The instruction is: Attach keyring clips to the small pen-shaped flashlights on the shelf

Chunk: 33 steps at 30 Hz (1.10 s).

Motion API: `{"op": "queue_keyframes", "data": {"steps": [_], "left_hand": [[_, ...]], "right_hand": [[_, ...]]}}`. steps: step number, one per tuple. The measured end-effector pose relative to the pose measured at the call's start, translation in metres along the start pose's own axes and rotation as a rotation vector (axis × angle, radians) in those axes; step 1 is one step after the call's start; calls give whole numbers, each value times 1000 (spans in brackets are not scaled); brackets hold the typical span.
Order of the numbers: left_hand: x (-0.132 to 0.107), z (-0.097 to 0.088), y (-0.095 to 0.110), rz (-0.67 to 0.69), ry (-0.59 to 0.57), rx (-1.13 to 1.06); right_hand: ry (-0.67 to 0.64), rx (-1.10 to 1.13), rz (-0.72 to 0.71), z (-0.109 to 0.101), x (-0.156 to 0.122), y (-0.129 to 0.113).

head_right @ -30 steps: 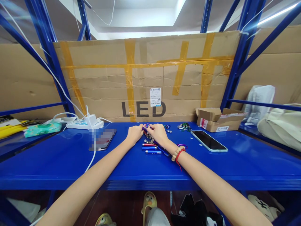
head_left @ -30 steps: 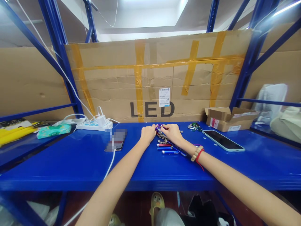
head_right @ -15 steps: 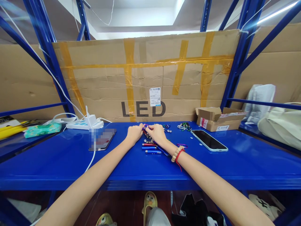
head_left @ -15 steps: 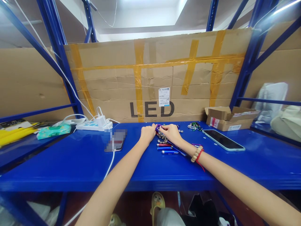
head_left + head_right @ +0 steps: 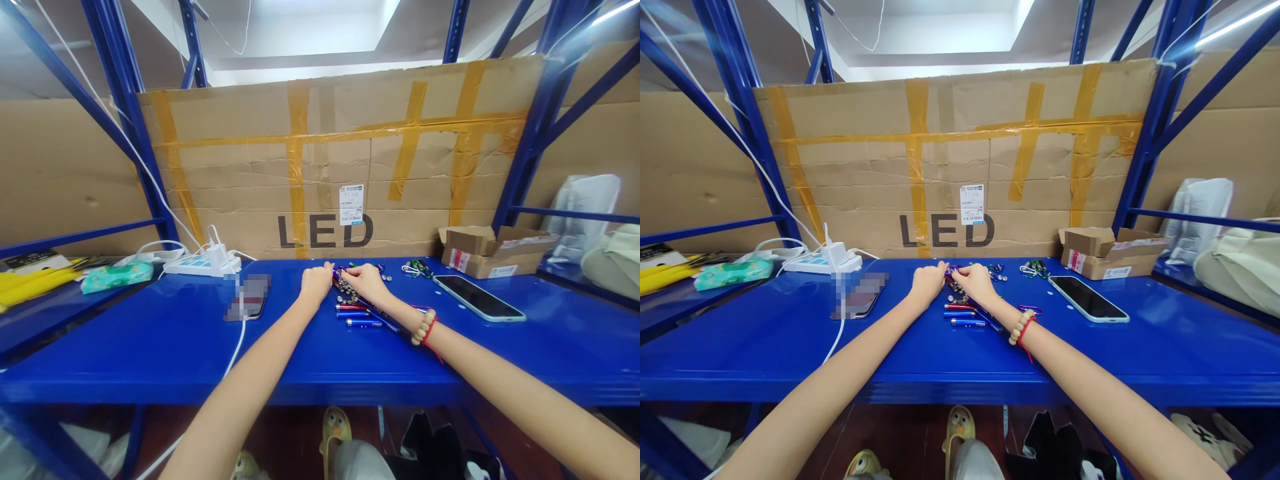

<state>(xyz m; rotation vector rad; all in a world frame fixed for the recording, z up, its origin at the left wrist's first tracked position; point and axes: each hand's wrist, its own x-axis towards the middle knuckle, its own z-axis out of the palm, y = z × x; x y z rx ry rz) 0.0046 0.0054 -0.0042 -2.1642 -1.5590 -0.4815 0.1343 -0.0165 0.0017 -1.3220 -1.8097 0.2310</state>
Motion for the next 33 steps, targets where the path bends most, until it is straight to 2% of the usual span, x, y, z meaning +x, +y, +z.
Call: {"op": "queue_keyframes", "data": {"steps": [9, 21, 33], "left_hand": [[2, 1, 1, 4, -20, 5], [0, -4, 5, 6, -44, -7], [2, 1, 5, -78, -44, -39]], "right_hand": [[-35, -18, 23, 1, -1, 0], [9, -57, 9, 1, 0, 2], [-5, -47, 8, 1, 0, 4]]}}
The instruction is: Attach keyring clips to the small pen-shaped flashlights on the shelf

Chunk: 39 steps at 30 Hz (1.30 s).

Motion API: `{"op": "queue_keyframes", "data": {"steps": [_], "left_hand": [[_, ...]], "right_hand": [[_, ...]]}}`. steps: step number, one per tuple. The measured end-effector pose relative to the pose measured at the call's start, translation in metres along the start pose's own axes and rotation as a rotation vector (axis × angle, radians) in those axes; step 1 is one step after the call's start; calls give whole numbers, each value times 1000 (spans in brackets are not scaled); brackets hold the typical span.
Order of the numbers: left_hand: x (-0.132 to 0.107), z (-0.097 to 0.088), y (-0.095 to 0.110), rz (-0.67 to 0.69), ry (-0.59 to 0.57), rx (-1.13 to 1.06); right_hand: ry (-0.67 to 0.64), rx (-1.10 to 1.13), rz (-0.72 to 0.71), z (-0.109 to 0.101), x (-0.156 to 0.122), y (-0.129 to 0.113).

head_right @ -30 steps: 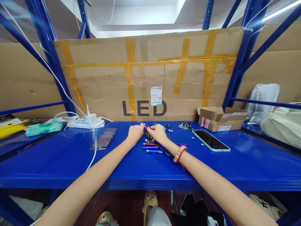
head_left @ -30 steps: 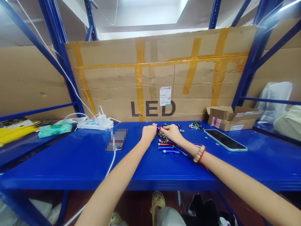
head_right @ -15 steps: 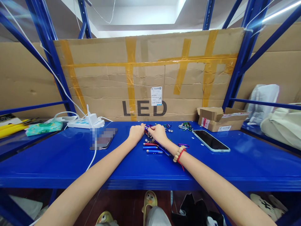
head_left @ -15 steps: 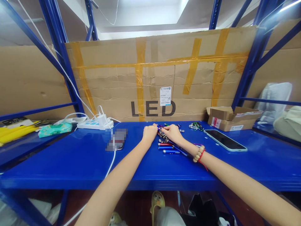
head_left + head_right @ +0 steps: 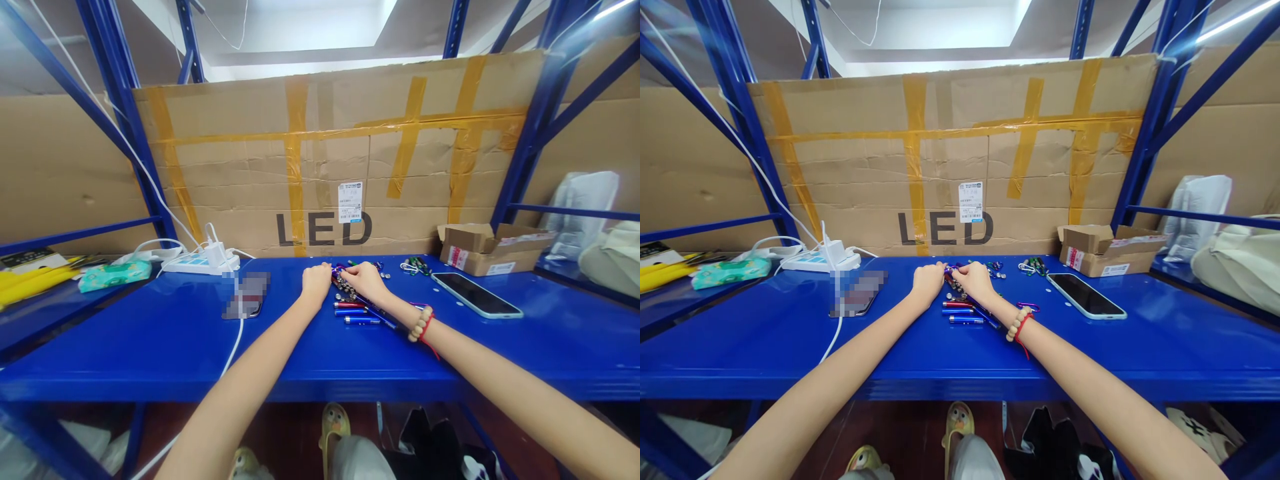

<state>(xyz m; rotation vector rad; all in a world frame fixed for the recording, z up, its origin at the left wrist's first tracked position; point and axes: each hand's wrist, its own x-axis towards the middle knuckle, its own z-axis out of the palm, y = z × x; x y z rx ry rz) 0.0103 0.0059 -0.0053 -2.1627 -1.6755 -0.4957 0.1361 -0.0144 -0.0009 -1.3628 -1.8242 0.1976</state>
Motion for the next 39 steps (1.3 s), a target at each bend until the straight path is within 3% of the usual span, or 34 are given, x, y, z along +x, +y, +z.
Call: {"op": "queue_keyframes", "data": {"steps": [8, 15, 19, 26, 30, 35, 39], "left_hand": [[1, -1, 0, -7, -26, -16], [2, 1, -3, -62, -47, -16], [1, -4, -7, -60, -63, -20], [-3, -15, -2, 45, -89, -45], [-3, -13, 0, 25, -61, -56], [-1, -8, -5, -41, -77, -71], [0, -7, -9, -99, -127, -103]], "right_hand": [[1, 13, 7, 1, 0, 2], [-105, 63, -70, 1, 0, 1], [-100, 66, -80, -1, 0, 0], [51, 349, 33, -5, 3, -1], [265, 534, 91, -12, 9, 3], [530, 558, 145, -31, 23, 28], [647, 623, 343, -45, 35, 59]]}}
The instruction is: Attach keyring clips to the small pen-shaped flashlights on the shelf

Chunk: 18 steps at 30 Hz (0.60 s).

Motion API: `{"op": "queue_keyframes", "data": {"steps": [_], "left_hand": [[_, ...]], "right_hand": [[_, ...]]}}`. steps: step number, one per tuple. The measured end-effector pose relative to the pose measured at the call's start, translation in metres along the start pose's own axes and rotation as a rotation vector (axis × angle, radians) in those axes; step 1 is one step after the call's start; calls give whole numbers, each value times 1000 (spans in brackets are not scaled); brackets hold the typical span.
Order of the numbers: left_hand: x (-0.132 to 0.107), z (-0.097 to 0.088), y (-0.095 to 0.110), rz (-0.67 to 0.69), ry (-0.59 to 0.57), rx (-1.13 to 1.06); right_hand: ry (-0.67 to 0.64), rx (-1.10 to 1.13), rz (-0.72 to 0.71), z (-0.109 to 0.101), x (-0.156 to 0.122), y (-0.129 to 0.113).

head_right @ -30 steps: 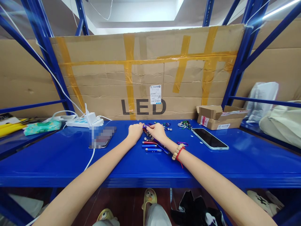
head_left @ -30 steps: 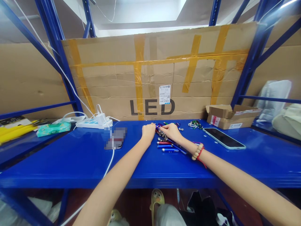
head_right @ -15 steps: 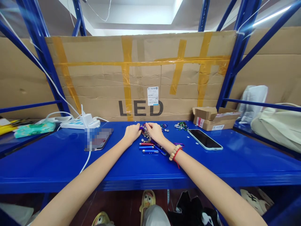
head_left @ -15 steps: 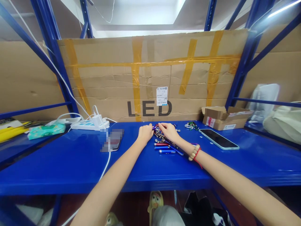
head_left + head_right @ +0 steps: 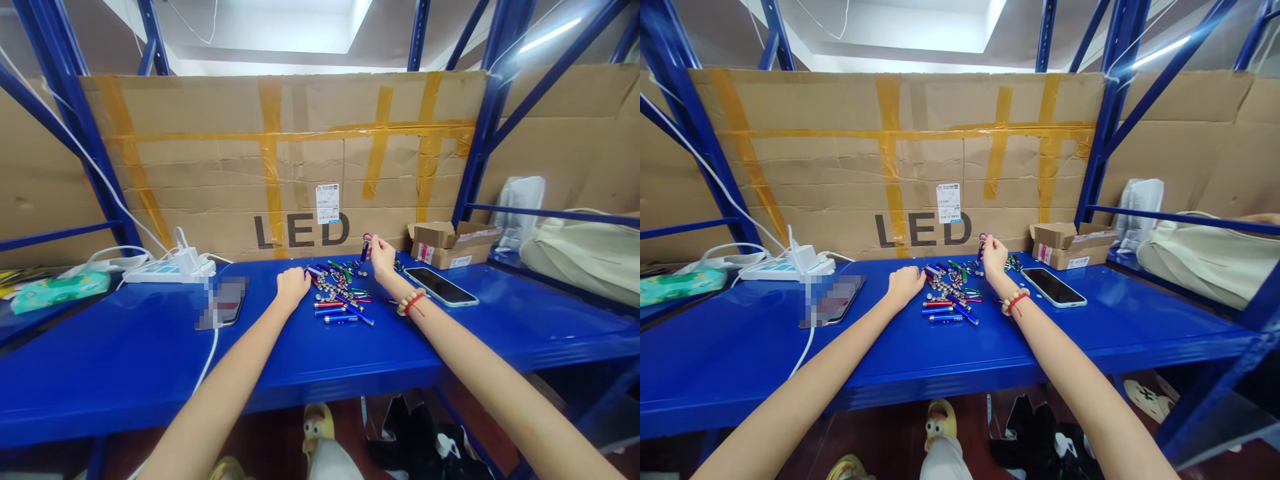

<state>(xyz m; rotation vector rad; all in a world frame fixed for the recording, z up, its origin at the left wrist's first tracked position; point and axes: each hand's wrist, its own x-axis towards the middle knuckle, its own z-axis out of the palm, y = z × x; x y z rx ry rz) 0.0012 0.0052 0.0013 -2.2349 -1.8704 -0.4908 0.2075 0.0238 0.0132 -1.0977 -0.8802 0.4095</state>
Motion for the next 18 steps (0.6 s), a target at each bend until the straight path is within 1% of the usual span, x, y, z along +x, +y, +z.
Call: {"op": "queue_keyframes", "data": {"steps": [3, 7, 9, 11, 13, 15, 18], "left_hand": [[0, -1, -1, -12, -9, -13], [0, -1, 0, -10, -31, -11], [-1, -2, 0, -7, -43, -12], [-1, -2, 1, -11, -53, -13], [-1, -2, 1, -17, -51, -16], [0, -1, 1, -23, -45, -21], [0, 0, 1, -26, -51, -34]], "right_hand": [[-8, -58, 54, -13, 18, 13], [-149, -218, 38, -30, 36, 31], [-246, -296, -8, -35, 42, 39], [-302, -395, -32, -37, 45, 44], [-306, -566, -7, -38, 46, 45], [-296, -790, 20, -38, 46, 45], [-310, -1052, 6, -38, 42, 40]]}}
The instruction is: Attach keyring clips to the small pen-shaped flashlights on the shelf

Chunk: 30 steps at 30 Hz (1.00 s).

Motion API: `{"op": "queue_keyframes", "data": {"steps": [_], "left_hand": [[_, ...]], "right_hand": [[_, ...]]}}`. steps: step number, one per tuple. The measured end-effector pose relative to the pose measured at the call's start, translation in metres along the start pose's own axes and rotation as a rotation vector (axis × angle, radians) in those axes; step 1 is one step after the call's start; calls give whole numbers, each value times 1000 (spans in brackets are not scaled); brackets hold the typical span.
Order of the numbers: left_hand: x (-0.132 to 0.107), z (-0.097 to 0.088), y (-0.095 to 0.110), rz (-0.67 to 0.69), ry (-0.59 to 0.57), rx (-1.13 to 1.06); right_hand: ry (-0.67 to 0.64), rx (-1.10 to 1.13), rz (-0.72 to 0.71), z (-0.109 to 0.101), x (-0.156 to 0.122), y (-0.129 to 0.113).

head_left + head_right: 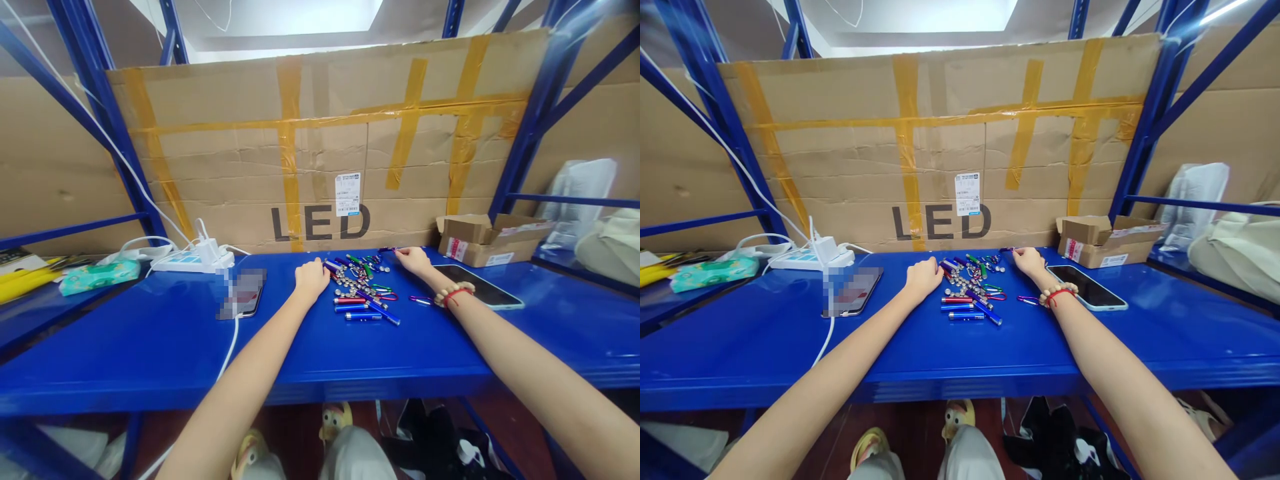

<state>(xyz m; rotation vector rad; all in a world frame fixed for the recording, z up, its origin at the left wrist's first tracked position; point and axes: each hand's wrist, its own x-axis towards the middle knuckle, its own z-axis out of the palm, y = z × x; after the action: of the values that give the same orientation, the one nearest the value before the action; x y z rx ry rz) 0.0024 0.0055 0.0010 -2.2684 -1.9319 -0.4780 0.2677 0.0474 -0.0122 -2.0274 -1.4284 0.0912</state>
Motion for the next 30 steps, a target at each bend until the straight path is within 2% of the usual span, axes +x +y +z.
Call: {"op": "queue_keyframes", "data": {"steps": [6, 10, 19, 25, 30], "left_hand": [[1, 0, 0, 8, -4, -12], [0, -1, 0, 10, -10, -21], [1, -1, 2, 22, -17, 10], [1, 1, 0, 14, 4, 2], [1, 3, 0, 13, 3, 3]], "right_hand": [[-21, -258, -47, -8, -14, -7], [-24, -351, -97, -13, -24, -14], [48, -378, -83, -12, -27, -17], [-18, -408, 3, -9, -27, -18], [-8, -391, 47, -10, -28, -20]]}}
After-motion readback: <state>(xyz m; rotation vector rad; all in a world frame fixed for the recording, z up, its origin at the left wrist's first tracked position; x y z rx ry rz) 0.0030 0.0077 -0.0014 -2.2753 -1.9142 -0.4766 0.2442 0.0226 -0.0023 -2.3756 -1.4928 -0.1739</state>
